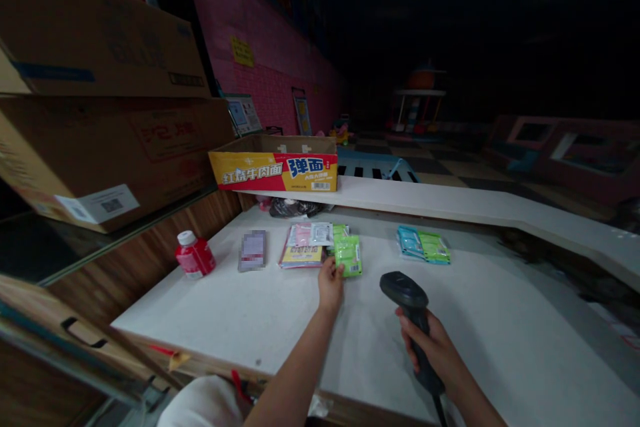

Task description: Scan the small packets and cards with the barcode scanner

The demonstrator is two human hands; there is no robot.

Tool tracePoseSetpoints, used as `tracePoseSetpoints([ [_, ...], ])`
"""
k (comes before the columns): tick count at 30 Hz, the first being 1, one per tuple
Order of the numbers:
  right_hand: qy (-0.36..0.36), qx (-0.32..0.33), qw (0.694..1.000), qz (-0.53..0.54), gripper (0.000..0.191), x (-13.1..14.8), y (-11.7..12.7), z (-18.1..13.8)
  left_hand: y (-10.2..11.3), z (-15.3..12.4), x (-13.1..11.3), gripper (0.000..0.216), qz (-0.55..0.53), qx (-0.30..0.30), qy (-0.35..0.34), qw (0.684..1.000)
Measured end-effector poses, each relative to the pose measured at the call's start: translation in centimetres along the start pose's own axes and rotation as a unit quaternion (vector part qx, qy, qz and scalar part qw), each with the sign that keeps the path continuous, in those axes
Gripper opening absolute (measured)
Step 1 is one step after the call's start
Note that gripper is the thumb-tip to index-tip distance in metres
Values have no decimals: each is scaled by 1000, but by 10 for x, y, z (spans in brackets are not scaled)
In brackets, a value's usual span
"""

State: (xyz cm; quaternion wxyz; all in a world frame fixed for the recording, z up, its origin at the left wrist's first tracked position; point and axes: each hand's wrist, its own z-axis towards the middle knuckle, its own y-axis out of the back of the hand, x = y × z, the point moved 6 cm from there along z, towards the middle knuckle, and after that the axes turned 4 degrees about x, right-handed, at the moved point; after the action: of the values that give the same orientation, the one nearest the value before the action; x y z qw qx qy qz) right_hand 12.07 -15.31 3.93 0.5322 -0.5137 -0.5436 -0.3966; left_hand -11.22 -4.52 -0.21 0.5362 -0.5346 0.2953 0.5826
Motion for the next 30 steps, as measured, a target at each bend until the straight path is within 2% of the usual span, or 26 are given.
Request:
tracePoseSetpoints([
  [9, 70, -51, 989, 116, 47, 20, 72, 40, 1, 1, -7, 51, 8, -5, 3, 1000],
  [12, 91, -67, 982, 150, 46, 16, 89, 46, 1, -1, -10, 49, 17, -4, 21, 1000],
  [15, 101, -86, 975, 178, 45, 10, 97, 48, -8, -1, -13, 46, 13, 11, 49, 999],
  [19, 109, -113, 961, 227, 42, 8, 105, 49, -40, 5, -12, 46, -12, 25, 101, 994],
  [25, 115, -152, 945, 265, 41, 11, 112, 49, -116, 30, 3, 36, -71, 49, 183, 979],
  [30, 108, -158, 945, 264, 39, 13, 110, 49, -166, 52, 18, 23, -62, 57, 205, 975],
])
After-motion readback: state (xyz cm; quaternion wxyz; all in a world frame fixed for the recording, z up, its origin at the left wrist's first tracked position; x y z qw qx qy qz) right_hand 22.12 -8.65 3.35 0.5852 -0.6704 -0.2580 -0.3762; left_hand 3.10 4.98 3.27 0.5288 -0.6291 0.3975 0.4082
